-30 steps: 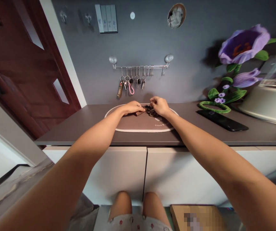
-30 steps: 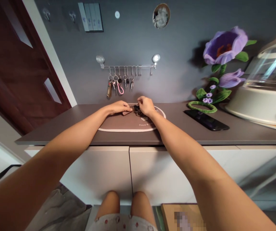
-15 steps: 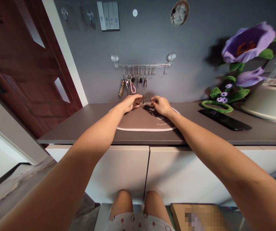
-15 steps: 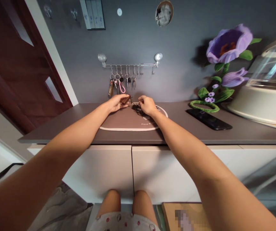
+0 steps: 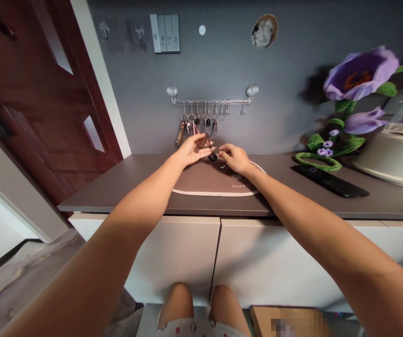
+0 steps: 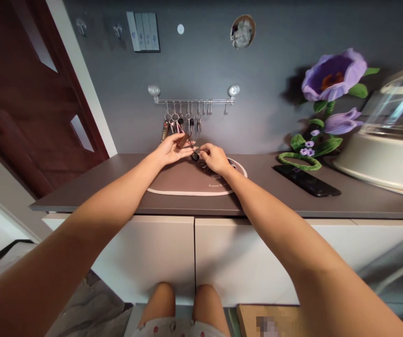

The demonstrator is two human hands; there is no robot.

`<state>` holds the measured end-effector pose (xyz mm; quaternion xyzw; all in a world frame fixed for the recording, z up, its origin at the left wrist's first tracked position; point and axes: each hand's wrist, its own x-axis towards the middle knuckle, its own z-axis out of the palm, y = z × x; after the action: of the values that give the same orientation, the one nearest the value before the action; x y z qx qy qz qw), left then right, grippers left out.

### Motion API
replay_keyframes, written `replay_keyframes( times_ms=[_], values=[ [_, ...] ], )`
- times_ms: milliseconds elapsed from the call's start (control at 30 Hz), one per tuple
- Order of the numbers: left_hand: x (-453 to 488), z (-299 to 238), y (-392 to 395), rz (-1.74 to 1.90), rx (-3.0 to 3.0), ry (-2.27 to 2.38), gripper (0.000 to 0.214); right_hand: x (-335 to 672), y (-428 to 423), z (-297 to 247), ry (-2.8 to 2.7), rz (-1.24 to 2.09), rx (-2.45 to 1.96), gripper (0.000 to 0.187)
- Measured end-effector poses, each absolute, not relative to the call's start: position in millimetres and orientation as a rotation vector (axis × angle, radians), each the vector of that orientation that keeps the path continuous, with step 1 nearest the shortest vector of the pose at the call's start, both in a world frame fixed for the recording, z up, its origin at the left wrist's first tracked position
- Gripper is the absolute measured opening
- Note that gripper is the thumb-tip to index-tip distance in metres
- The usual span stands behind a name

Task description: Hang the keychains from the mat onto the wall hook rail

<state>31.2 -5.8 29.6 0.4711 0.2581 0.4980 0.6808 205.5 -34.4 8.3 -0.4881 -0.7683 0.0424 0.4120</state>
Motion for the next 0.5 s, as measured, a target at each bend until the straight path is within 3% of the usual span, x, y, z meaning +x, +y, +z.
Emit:
replay_keyframes(
  times_ms=[500],
  values=[
    [35.8, 34.4, -15.4, 1.06, 1.241, 0.486, 0.029, 204.8, -30.9, 4.1, -1.87, 0.143, -1.061, 0.019]
  ],
)
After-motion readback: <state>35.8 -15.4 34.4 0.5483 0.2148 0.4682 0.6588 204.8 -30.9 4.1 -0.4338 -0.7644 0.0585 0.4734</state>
